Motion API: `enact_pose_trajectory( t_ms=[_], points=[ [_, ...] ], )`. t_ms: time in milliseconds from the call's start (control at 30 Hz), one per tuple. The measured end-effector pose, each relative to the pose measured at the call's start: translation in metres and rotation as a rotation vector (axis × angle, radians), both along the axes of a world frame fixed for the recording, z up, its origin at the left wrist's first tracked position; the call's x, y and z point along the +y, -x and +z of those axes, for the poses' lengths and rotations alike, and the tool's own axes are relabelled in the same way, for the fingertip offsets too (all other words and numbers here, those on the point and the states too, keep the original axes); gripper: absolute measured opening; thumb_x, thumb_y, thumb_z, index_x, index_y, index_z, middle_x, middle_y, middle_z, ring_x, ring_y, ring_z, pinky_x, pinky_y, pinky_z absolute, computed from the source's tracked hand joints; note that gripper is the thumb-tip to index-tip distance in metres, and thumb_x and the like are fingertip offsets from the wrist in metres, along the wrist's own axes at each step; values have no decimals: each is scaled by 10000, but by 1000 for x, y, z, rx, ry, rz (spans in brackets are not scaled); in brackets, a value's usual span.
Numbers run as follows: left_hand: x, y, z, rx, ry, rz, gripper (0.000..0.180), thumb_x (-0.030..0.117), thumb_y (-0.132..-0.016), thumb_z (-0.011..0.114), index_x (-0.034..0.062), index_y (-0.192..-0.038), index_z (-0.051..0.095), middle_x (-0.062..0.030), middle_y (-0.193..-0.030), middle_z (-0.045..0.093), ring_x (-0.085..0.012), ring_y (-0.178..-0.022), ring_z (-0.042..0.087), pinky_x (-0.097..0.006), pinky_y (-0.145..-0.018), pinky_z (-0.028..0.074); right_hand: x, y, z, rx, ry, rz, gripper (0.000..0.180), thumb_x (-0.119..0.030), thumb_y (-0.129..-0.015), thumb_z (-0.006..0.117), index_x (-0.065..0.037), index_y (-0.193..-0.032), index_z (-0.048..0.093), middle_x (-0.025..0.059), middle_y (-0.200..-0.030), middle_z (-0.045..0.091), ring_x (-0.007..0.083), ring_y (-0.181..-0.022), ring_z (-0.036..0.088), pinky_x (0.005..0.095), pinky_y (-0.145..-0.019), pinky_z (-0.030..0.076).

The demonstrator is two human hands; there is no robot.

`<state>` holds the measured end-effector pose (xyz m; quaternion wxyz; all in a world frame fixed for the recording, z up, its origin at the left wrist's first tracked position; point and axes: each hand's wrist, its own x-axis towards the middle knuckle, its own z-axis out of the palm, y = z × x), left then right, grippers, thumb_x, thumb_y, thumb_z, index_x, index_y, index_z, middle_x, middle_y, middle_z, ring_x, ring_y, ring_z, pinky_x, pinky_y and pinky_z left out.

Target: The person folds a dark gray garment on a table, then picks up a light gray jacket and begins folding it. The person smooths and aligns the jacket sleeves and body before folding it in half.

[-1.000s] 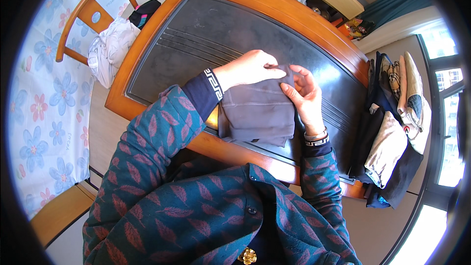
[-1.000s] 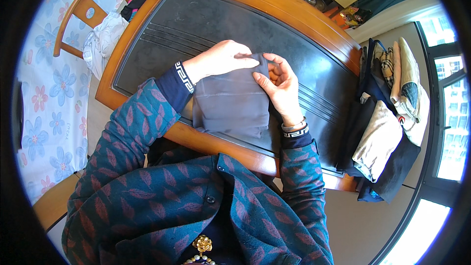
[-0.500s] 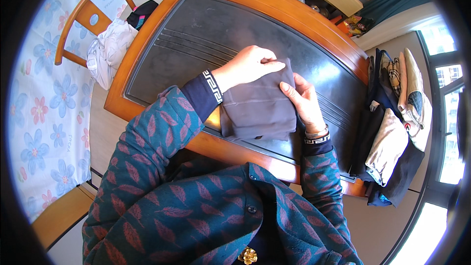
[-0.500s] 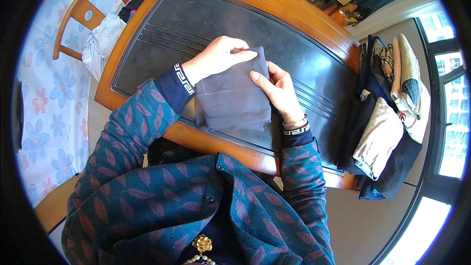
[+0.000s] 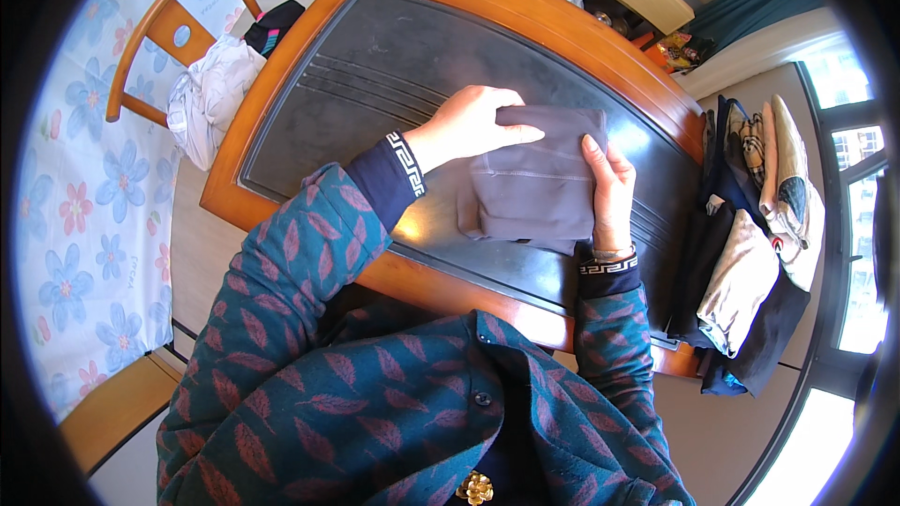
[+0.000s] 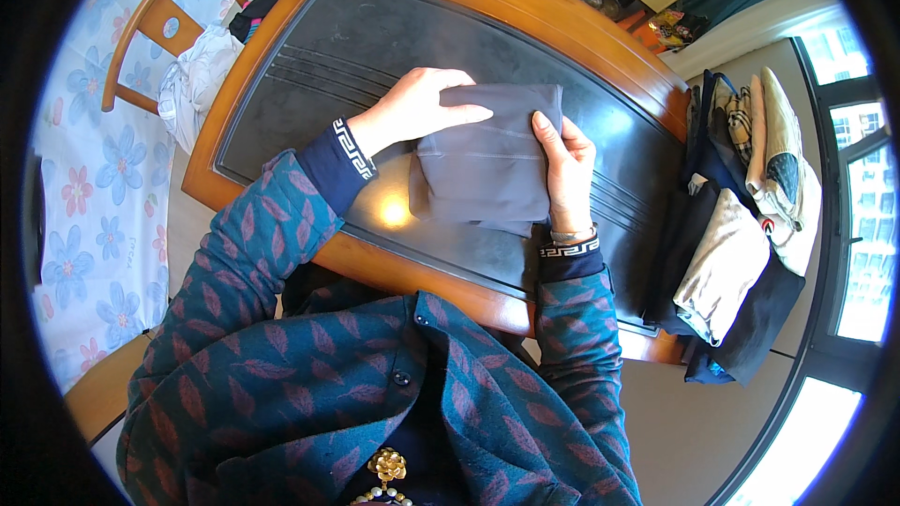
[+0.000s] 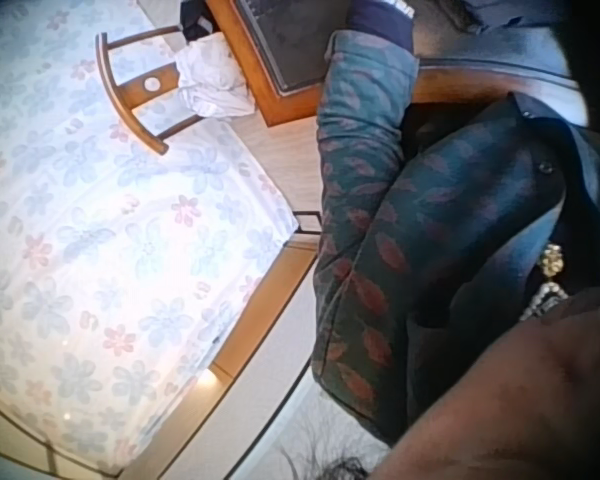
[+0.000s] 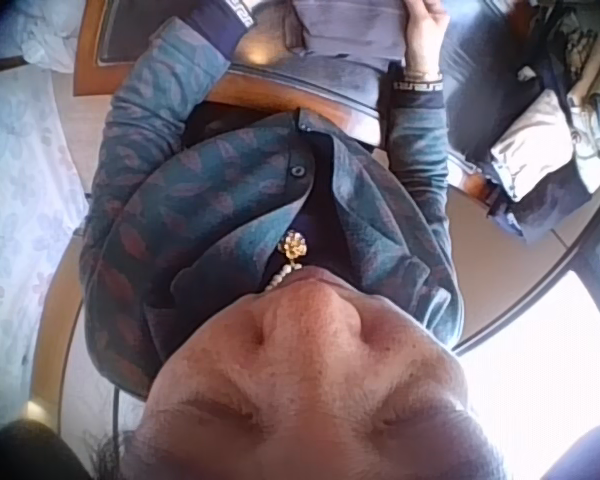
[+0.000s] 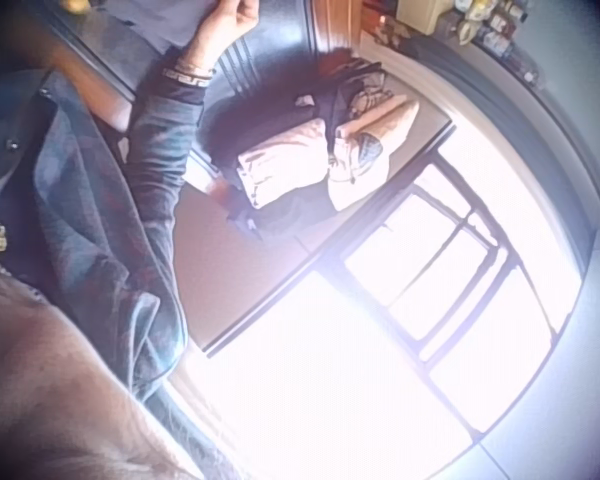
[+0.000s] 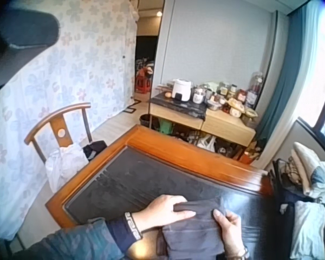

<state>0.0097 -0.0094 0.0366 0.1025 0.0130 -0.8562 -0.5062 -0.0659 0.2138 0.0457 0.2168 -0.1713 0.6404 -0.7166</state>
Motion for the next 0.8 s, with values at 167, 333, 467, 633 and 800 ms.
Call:
enact_pose_trajectory(
  t_ms=[167,333,467,633,800],
  points=[
    [-3,-2,3,-73,-250,-32,332,266,-792,845,2,-950,721,-95,-841,718,-166,-781,663,-317,-732,524,1,-3,1,-102,-71,65,237,-238,-981,682,-26,-1079,723,4,-928,712,62,-768,619,222,-693,505],
    [-1,-3,4,-99,-472,-82,278,209,-829,819,19,-1000,710,-40,-895,712,-120,-825,638,-286,-758,508,2,-5,2,-43,-80,34,215,-240,-977,683,-42,-1052,721,-14,-898,703,59,-752,615,224,-685,500],
    [-6,-1,1,-65,-859,-52,299,148,-889,747,50,-1157,659,-29,-1001,698,-113,-920,643,-255,-825,506,1,-4,1,-4,15,-61,220,-235,-972,679,-40,-1064,722,-10,-923,703,71,-782,619,234,-722,499],
    [-4,-1,0,-90,-1101,-5,307,202,-946,702,32,-1194,644,-25,-1038,689,-127,-973,637,-266,-884,501,-1,-4,0,-20,111,-159,255,-240,-969,670,-32,-1110,710,16,-1012,700,101,-880,632,265,-810,504],
    [4,-5,2,-92,-1035,-35,276,199,-970,678,11,-1171,674,-39,-1114,700,-122,-1009,640,-269,-923,499,-1,-1,0,-66,123,-97,271,-242,-968,674,-28,-1131,702,21,-1037,700,111,-897,637,277,-827,509]
  ],
)
